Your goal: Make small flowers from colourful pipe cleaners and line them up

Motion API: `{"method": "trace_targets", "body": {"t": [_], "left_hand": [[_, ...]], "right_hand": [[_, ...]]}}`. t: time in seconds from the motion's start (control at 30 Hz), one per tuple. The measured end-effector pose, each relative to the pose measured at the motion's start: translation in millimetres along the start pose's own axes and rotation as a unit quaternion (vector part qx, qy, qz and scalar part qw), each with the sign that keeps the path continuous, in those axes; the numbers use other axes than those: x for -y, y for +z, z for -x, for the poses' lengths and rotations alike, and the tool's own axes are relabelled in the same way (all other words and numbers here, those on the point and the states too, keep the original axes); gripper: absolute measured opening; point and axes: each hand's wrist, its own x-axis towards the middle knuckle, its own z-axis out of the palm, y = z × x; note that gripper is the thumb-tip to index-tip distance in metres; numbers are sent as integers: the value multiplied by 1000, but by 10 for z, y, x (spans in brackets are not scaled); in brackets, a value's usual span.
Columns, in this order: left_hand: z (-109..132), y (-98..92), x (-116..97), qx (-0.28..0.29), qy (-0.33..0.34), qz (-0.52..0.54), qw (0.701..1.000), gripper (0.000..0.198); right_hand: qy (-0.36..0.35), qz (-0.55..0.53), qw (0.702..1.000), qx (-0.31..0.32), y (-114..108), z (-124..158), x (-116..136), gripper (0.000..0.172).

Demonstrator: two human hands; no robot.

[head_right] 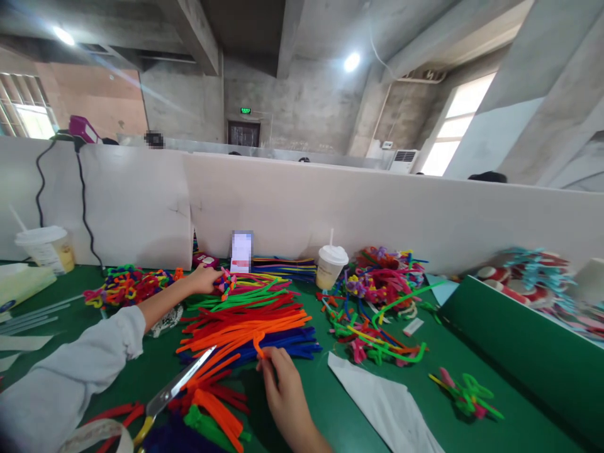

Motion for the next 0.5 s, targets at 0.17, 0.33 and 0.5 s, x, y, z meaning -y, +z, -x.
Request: {"method": "trace_targets", "body": {"t": [0.17, 0.33, 0.5], "left_hand": [[46, -26, 33, -24, 11, 3, 1000, 32], [126, -108, 48, -62, 16, 21, 998, 33], [201, -245, 30, -124, 31, 159, 979, 41]], "right_hand": [[42, -28, 999, -8, 2, -25, -18, 27], [76, -57, 995, -4, 3, -41, -19, 32], [81, -80, 993, -8, 30, -32, -59, 32]]}}
